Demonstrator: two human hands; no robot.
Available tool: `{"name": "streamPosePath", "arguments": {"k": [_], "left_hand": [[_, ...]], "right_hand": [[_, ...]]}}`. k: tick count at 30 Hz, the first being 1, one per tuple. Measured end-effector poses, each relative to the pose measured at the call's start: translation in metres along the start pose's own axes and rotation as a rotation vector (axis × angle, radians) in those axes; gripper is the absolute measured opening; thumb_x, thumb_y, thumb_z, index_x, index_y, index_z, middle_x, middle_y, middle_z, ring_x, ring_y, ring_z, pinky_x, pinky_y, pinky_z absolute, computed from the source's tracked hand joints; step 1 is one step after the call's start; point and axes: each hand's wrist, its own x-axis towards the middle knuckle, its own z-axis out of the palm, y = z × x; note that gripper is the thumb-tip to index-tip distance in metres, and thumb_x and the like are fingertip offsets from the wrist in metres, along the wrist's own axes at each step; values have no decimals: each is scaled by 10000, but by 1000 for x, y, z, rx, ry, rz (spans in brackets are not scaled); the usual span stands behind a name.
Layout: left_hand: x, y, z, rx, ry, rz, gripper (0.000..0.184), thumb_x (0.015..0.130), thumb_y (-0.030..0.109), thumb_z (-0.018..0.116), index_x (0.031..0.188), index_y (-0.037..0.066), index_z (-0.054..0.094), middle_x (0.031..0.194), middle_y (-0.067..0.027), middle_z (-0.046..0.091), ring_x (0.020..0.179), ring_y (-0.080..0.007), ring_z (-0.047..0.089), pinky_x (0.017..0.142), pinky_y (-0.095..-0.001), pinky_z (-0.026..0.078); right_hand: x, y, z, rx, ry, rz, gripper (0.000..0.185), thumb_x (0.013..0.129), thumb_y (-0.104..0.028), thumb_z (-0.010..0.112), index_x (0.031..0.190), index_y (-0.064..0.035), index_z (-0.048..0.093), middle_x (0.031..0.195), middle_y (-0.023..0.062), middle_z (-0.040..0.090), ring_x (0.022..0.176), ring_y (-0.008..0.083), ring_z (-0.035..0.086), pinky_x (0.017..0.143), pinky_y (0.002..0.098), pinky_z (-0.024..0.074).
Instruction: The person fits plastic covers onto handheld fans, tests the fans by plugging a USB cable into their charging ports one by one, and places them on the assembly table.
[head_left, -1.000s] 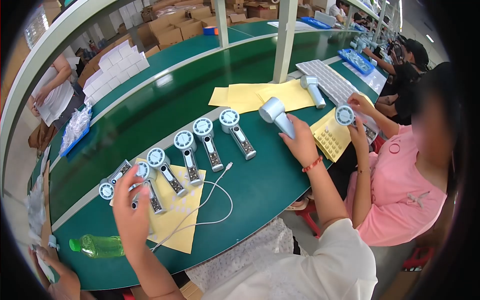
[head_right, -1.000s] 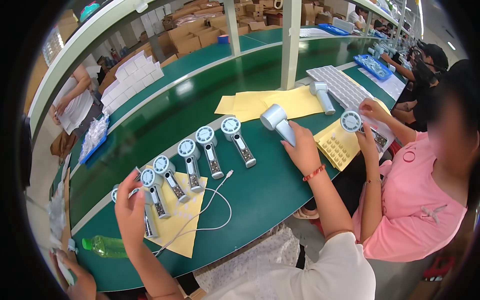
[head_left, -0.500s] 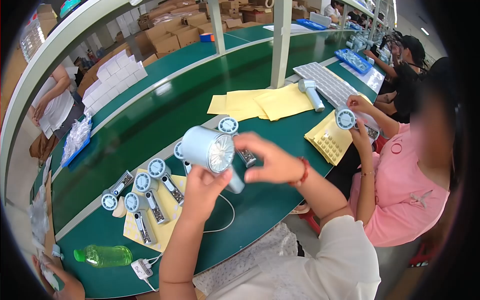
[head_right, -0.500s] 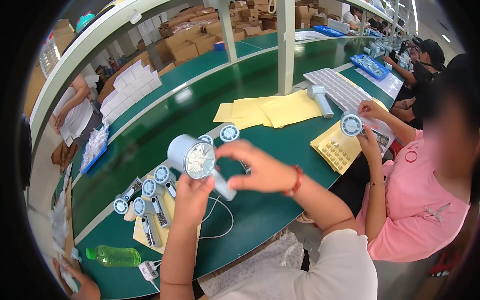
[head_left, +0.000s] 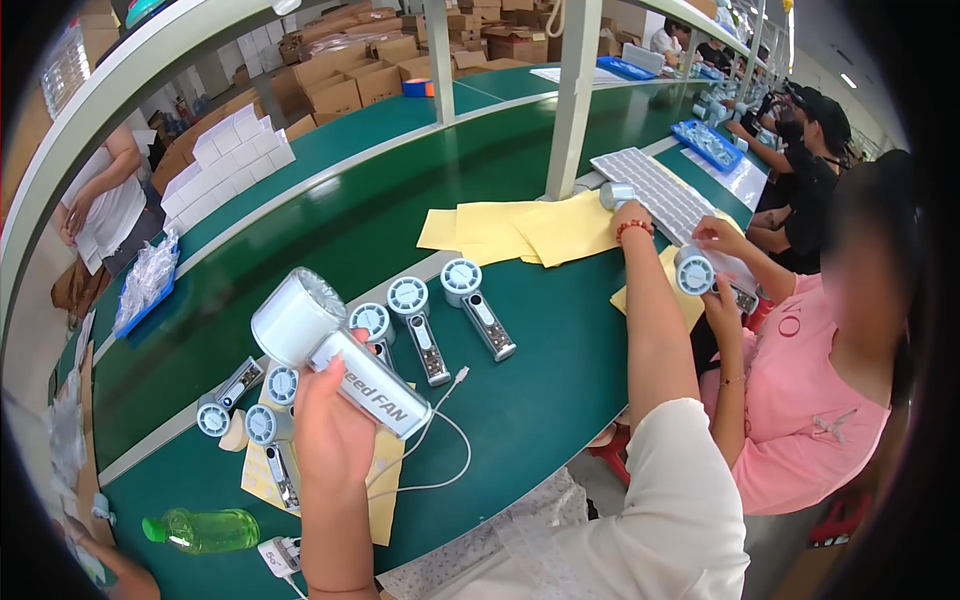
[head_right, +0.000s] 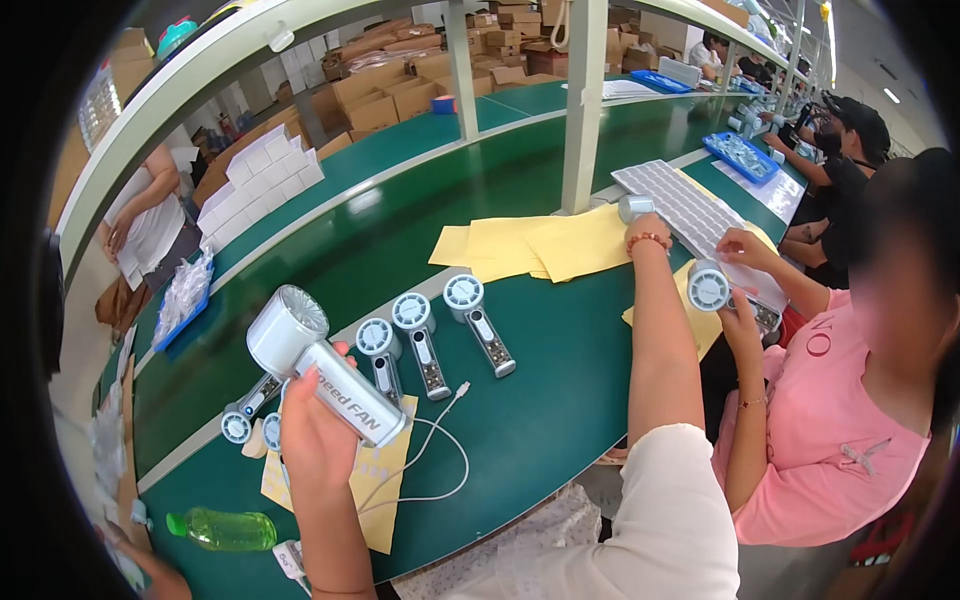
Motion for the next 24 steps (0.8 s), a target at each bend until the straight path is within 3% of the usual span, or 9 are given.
{"name": "streamPosePath", "arguments": {"k": [3, 6, 7, 9, 11, 14, 16, 18, 24], "left_hand": [[2, 3, 0, 138, 16, 59, 444, 895, 144, 545, 1289, -1, 398, 1154, -127, 560, 1061, -191, 527, 890, -346, 442], [3, 1, -4, 219, 8, 140, 470, 888, 123, 556, 1300, -18, 380, 1173, -127, 549, 1086, -195, 517, 915, -346, 426], [3, 1, -3, 182, 19, 142, 473, 883, 108, 570, 1304, -5, 386, 1172, -111, 548, 1103, -193, 508, 932, -350, 412], [4, -2, -3, 100, 45, 104, 462, 886, 111, 574, 1301, 6, 400, 1176, -106, 545, 1110, -195, 505, 934, -357, 411], [10, -7, -9, 35, 45, 81, 439, 893, 116, 586, 1292, 25, 427, 1178, -87, 543, 1104, -187, 513, 922, -355, 419], [20, -14, -23, 114, 4, 76, 427, 902, 136, 597, 1281, 22, 438, 1177, -73, 541, 1081, -170, 530, 909, -354, 429], [22, -11, -20, 162, 63, 113, 410, 879, 155, 660, 1216, -17, 501, 1124, -70, 568, 1018, -129, 533, 884, -284, 422], [28, -5, -32, 202, 94, 126, 402, 882, 203, 667, 1183, -23, 529, 1092, -70, 580, 974, -119, 544, 843, -281, 438], [23, 45, -55, 534, 161, 161, 403, 885, 290, 664, 1102, -41, 593, 936, -49, 620, 824, -94, 556, 745, -261, 454]], "right_hand": [[-4, 4, -4, -16, 103, -167, 473, 804, -248, 656, 1212, -26, 565, 1191, 183, 603, 1090, 332, 602, 901, 404, 499], [-46, -10, -42, -31, -73, -328, 539, 752, -258, 708, 1188, 28, 573, 1136, 217, 617, 1002, 334, 640, 827, 398, 523], [-60, -16, -56, 192, -293, -313, 556, 717, -269, 739, 1138, 64, 592, 1032, 189, 637, 937, 266, 641, 785, 363, 505], [-56, -18, -29, 865, -757, -426, 556, 709, -255, 746, 1138, 54, 570, 981, 119, 613, 863, 199, 606, 749, 350, 478], [-124, -38, -50, 986, -794, -690, 516, 781, -212, 691, 1196, 24, 495, 1009, 80, 588, 860, 157, 581, 766, 304, 471], [-205, -66, -64, 1081, -872, -787, 566, 813, -337, 707, 1194, 7, 471, 993, 60, 580, 849, 132, 571, 771, 280, 473], [-245, -83, -73, 1099, -1006, -951, 574, 850, -416, 667, 1191, 1, 469, 980, 54, 583, 839, 113, 566, 741, 266, 482], [-285, -97, -75, 1192, -1111, -824, 462, 951, -383, 523, 1201, -1, 458, 970, 67, 591, 823, 104, 568, 731, 253, 487], [-360, -122, -79, 1455, -1332, -704, 409, 957, -298, 496, 1233, -2, 433, 1050, 110, 598, 887, 154, 599, 778, 276, 493]]}}
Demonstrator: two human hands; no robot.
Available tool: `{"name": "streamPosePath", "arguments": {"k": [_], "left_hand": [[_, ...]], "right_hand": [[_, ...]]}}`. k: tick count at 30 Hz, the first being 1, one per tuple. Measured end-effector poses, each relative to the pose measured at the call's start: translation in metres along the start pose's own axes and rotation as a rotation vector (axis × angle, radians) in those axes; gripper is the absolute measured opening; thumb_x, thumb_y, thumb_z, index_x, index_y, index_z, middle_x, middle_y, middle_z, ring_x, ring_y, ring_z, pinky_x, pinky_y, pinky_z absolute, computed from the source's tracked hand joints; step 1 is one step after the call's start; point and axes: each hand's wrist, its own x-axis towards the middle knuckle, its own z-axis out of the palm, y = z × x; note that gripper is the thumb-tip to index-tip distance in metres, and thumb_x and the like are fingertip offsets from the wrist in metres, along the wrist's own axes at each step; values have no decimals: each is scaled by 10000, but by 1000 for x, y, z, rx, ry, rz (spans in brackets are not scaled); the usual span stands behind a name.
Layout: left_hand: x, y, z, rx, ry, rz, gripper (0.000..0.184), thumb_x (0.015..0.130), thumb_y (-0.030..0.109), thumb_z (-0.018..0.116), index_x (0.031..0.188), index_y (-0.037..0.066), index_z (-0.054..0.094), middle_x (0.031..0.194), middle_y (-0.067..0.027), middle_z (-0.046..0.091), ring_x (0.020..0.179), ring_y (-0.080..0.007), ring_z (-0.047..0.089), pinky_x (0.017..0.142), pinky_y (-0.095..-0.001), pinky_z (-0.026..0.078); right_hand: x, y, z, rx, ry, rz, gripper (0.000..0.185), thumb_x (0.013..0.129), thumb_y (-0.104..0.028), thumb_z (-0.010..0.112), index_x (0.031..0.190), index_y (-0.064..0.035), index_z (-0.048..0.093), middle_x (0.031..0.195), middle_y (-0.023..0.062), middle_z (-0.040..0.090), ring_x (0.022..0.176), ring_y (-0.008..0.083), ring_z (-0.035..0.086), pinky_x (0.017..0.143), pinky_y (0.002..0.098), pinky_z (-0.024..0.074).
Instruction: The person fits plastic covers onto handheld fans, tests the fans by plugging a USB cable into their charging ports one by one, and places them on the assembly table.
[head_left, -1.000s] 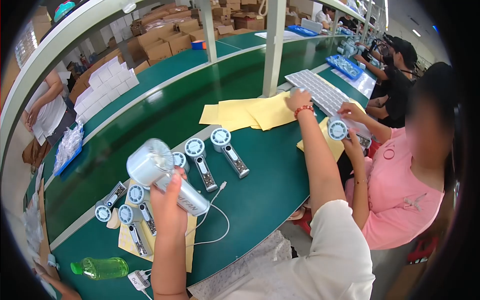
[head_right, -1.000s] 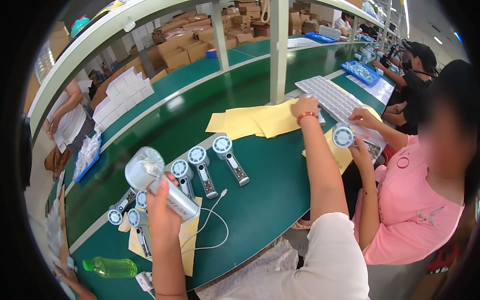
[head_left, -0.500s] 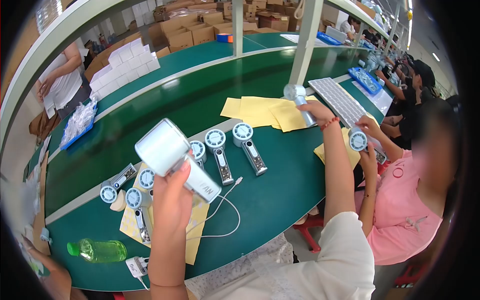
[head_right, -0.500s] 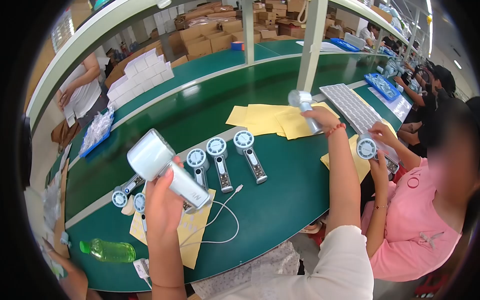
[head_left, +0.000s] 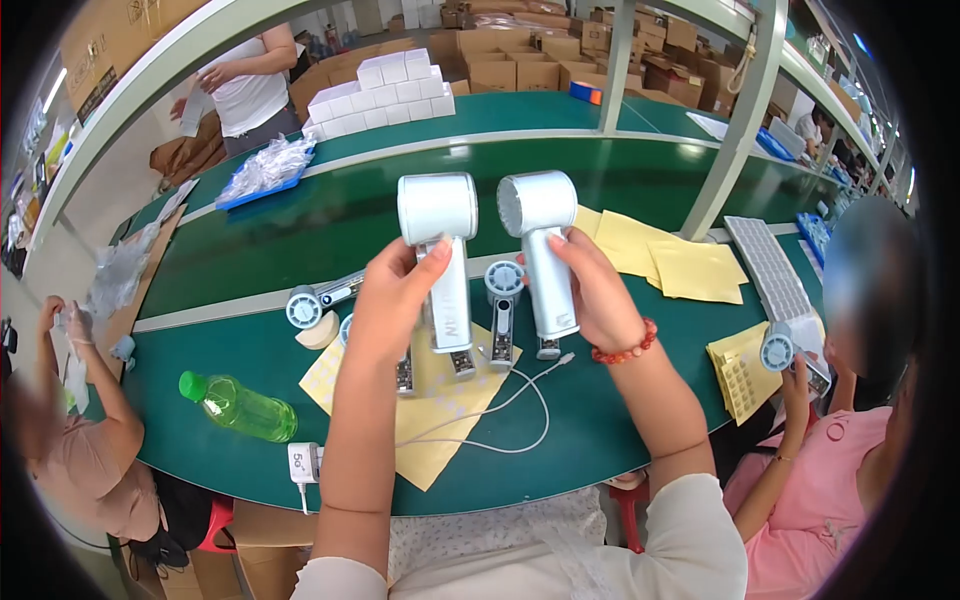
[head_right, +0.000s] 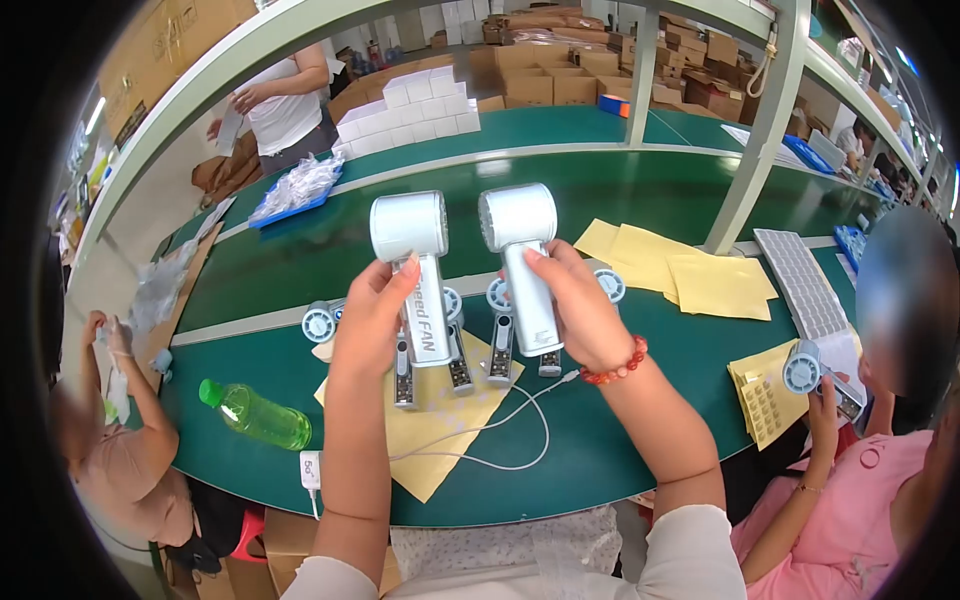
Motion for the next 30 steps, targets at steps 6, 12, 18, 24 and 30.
{"name": "streamPosePath", "arguments": {"k": [6, 12, 18, 24, 30], "left_hand": [[1, 3, -15, 97, -78, -31, 422, 882, 280, 666, 1158, -26, 575, 980, -64, 624, 864, -113, 570, 796, -282, 464], [-2, 7, -7, 163, -145, -12, 434, 869, 271, 684, 1154, -37, 573, 1021, -85, 631, 903, -127, 573, 825, -279, 460], [1, 5, -7, 170, -155, -31, 420, 858, 260, 695, 1130, -42, 590, 1013, -96, 641, 915, -127, 575, 811, -284, 472], [1, 2, -12, 98, -274, 71, 445, 802, 172, 749, 1153, -32, 568, 1065, -85, 633, 963, -139, 584, 843, -297, 478], [-15, 18, -4, 477, -180, 351, 489, 697, 119, 801, 1138, 59, 600, 1094, -76, 643, 996, -199, 610, 928, -336, 448]], "right_hand": [[-4, 9, 6, -36, -87, -62, 417, 929, -219, 589, 1214, 26, 408, 1119, 100, 589, 1002, 119, 570, 845, 256, 473], [-9, 5, 11, -176, -127, -108, 503, 933, -209, 588, 1297, 62, 371, 1199, 128, 573, 1093, 148, 552, 937, 291, 442], [-8, 4, 11, -168, -182, -94, 491, 914, -176, 617, 1286, 75, 418, 1232, 138, 558, 1116, 156, 549, 949, 291, 443], [-18, -9, 10, -319, -154, -150, 478, 848, -23, 661, 1274, 30, 451, 1206, 105, 574, 1081, 162, 571, 926, 308, 467], [-35, -28, 9, -783, -135, -496, 429, 777, 20, 681, 1178, -37, 540, 1165, 83, 622, 1110, 213, 583, 968, 341, 436]]}}
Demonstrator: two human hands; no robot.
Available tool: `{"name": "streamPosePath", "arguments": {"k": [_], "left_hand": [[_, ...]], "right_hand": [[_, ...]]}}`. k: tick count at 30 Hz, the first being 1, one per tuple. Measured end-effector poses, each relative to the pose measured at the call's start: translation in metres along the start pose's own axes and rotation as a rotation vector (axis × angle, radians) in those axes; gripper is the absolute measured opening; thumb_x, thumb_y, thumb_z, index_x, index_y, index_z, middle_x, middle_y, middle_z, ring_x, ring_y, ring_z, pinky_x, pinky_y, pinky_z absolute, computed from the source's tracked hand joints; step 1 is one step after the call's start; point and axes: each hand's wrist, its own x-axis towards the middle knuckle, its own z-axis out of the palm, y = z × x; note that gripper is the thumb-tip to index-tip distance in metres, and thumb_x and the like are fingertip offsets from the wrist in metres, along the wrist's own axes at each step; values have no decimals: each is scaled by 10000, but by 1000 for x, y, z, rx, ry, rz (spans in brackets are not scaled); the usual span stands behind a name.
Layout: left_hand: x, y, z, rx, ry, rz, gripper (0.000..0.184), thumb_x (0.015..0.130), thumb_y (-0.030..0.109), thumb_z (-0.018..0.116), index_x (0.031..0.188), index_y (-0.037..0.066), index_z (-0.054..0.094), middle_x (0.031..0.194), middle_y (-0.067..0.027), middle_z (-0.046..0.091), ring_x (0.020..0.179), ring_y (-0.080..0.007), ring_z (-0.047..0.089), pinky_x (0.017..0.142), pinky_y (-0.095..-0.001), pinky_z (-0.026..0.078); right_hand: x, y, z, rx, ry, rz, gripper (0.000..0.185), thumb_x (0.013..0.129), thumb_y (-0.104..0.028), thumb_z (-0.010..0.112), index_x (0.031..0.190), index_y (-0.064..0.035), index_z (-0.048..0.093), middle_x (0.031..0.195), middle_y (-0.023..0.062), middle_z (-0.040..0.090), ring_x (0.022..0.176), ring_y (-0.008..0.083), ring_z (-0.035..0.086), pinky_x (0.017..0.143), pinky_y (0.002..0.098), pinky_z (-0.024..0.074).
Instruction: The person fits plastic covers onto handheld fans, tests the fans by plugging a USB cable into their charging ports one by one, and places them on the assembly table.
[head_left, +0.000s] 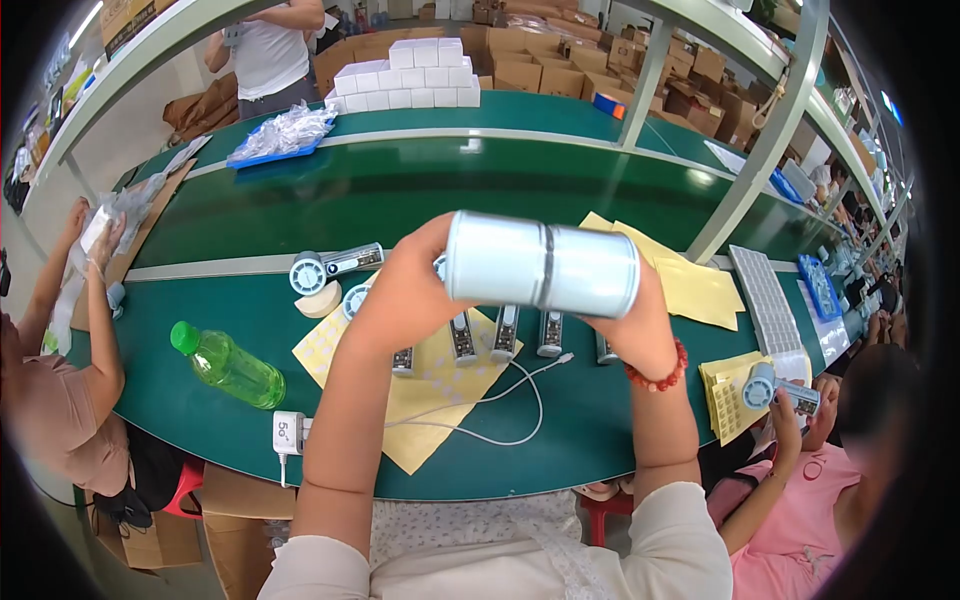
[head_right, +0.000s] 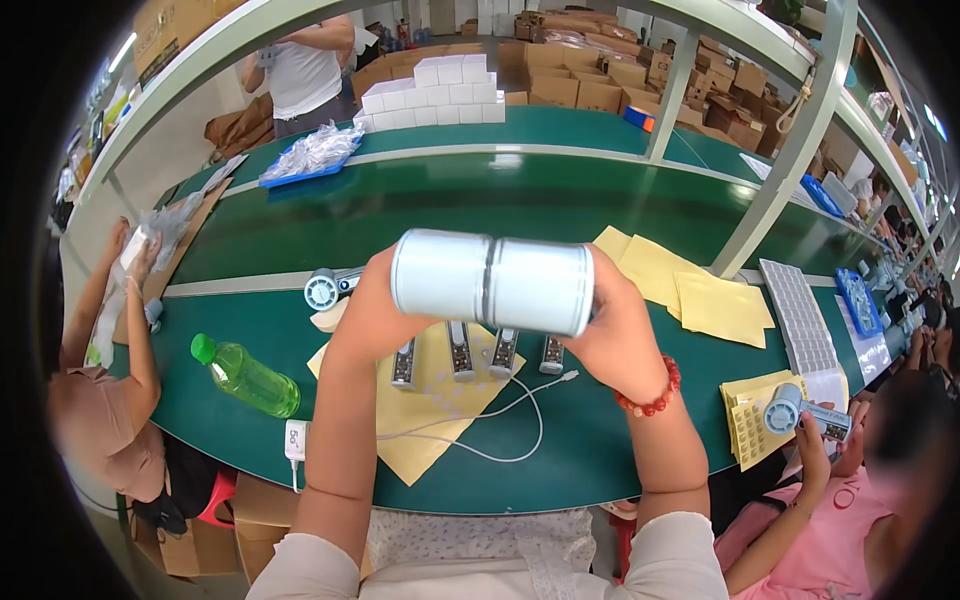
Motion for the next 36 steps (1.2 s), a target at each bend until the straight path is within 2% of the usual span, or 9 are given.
{"name": "streamPosePath", "arguments": {"k": [4, 10, 16, 21, 23, 24, 25, 28, 36], "left_hand": [[5, 8, 5, 445, 211, 595, 501, 620, 83, 778, 1092, 122, 618, 1152, -55, 623, 1048, -268, 609, 1055, -439, 330], [-4, -11, 22, 597, 365, 942, 357, 709, 67, 722, 1040, 141, 611, 1114, -41, 638, 1047, -218, 631, 1073, -479, 333], [-8, -5, 39, 625, 548, 1127, 286, 747, 60, 715, 993, 167, 615, 1070, -14, 646, 1003, -194, 646, 1075, -427, 345], [-6, 6, 30, 436, 478, 840, 362, 659, 113, 782, 990, 121, 634, 1016, -46, 622, 956, -203, 624, 920, -363, 434], [2, 6, 27, 211, 432, 645, 434, 607, 116, 815, 995, 50, 629, 951, -62, 589, 887, -207, 599, 800, -326, 468], [-4, 10, 29, 163, 439, 285, 409, 649, 89, 801, 1011, 21, 624, 925, -67, 577, 852, -197, 593, 762, -304, 477], [0, 0, 28, 42, 404, 183, 389, 674, 97, 797, 1013, 17, 624, 923, -66, 593, 842, -176, 595, 759, -298, 478], [11, -19, 23, -320, 299, -99, 355, 756, 143, 772, 1032, -22, 621, 923, -82, 652, 836, -118, 602, 764, -275, 484], [16, -39, 18, -453, 247, -259, 462, 846, 281, 699, 1140, -52, 572, 981, -87, 652, 904, -146, 609, 839, -284, 473]], "right_hand": [[8, 4, -8, -408, 174, -406, 341, 736, -88, 705, 1051, -78, 576, 1117, 123, 662, 1140, 330, 574, 1028, 468, 361], [3, 43, -18, -664, 376, -880, 238, 797, -114, 636, 1017, -93, 549, 1133, 110, 656, 1127, 333, 578, 955, 484, 431], [-2, 35, -25, -709, 490, -1061, 204, 831, -88, 610, 1023, -98, 544, 1122, 108, 655, 1073, 344, 611, 910, 457, 470], [4, 15, -32, -557, 263, -793, 279, 780, -131, 659, 1044, -91, 575, 1120, 108, 657, 1086, 308, 608, 922, 449, 460], [10, 8, -27, -484, 206, -541, 335, 686, -118, 732, 997, -62, 621, 1067, 108, 669, 1039, 305, 613, 903, 393, 462], [10, 7, -22, -453, 188, -413, 336, 668, -106, 750, 977, -51, 631, 1037, 106, 674, 1013, 308, 617, 888, 366, 465], [8, 11, -13, -225, 219, -118, 321, 668, -94, 769, 959, -40, 645, 965, 95, 671, 965, 269, 618, 856, 313, 464], [13, 41, -13, 290, 89, 278, 343, 811, -169, 715, 1077, 20, 606, 972, 75, 643, 916, 119, 573, 800, 269, 456], [14, 49, -14, 621, -30, 352, 474, 915, -309, 603, 1205, 56, 519, 1100, 117, 612, 1001, 161, 585, 899, 308, 450]]}}
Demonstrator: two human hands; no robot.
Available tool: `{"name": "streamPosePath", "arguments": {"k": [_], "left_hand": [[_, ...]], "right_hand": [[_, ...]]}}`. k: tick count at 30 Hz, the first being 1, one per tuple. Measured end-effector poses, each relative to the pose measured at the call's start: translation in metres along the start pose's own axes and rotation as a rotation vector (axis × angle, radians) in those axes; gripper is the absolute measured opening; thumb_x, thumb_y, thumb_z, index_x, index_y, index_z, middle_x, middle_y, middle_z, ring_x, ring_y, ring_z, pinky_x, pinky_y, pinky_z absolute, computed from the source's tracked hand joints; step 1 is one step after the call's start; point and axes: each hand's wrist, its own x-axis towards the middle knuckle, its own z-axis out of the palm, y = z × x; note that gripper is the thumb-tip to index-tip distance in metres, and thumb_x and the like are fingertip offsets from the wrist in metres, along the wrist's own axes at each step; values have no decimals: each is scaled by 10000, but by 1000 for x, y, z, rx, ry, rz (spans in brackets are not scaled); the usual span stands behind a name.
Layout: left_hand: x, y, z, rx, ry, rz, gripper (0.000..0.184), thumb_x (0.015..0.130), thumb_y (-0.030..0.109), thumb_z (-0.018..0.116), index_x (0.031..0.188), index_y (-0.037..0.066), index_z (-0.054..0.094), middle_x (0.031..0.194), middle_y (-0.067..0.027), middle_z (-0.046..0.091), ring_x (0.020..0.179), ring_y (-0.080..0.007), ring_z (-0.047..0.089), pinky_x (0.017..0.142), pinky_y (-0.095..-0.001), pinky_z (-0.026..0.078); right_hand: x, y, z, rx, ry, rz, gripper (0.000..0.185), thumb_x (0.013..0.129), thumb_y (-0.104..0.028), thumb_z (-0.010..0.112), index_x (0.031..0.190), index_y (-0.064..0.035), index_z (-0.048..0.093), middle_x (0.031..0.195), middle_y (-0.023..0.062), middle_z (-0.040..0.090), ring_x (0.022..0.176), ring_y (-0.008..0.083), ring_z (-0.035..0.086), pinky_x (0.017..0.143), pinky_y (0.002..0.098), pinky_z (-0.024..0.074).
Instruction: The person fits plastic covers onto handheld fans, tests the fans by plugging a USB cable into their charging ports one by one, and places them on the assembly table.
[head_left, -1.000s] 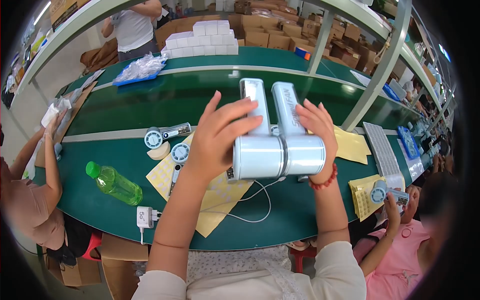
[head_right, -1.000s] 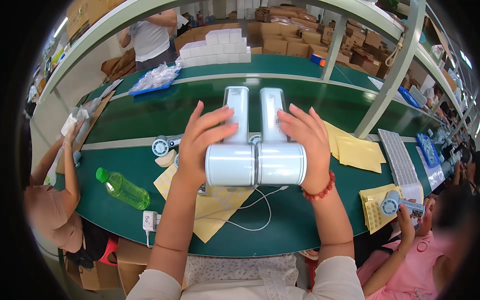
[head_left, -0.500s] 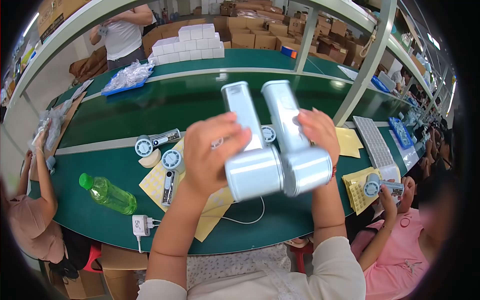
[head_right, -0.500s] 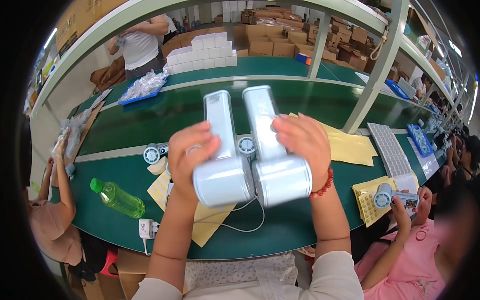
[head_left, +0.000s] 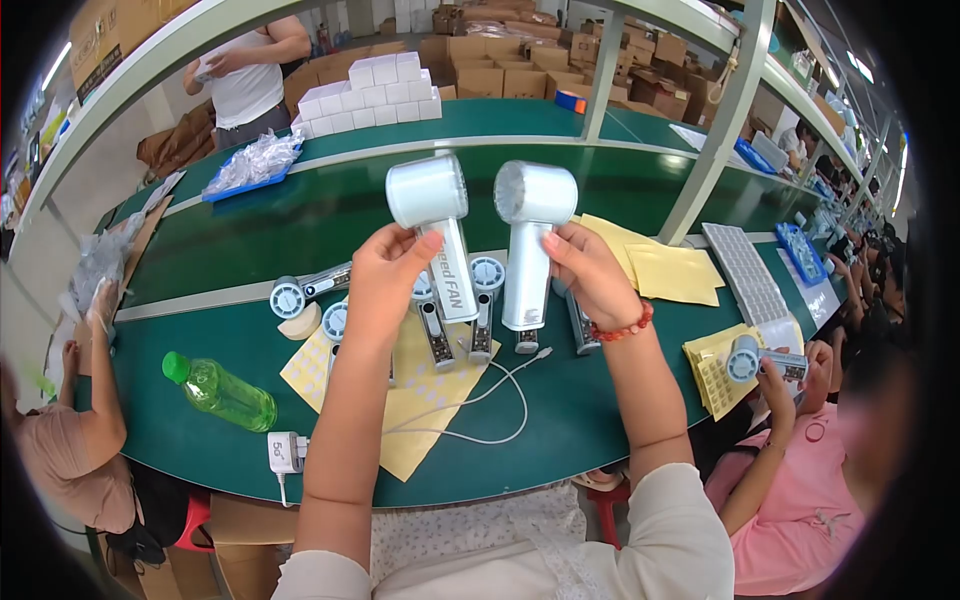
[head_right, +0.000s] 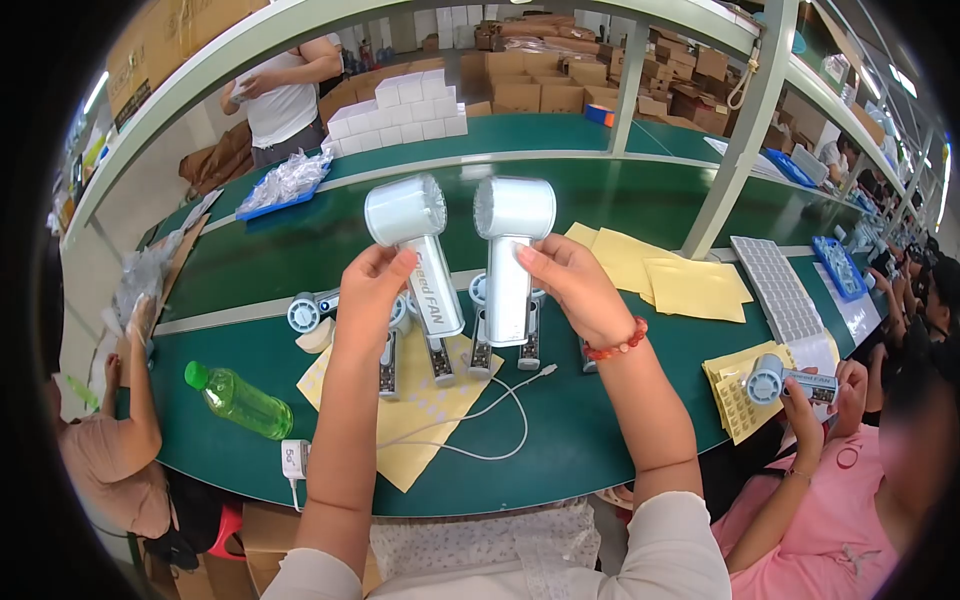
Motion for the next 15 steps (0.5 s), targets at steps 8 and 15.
{"name": "streamPosePath", "arguments": {"k": [8, 15], "left_hand": [[3, -21, 4, -927, -569, -249, 411, 956, 279, 507, 1269, 14, 475, 1068, -67, 612, 947, -201, 594, 909, -399, 471], [-10, -7, 11, -1082, -573, -219, 628, 885, 502, 548, 1269, 16, 444, 1073, -76, 538, 1016, -206, 542, 876, -384, 490]], "right_hand": [[-2, 5, 9, 473, -294, -11, 653, 920, -360, 562, 1373, 51, 334, 1353, 208, 458, 1215, 306, 501, 1018, 409, 422], [-32, -29, 13, 132, 37, -189, 514, 875, -243, 643, 1288, 1, 457, 1172, 100, 585, 1067, 174, 567, 926, 320, 439]]}}
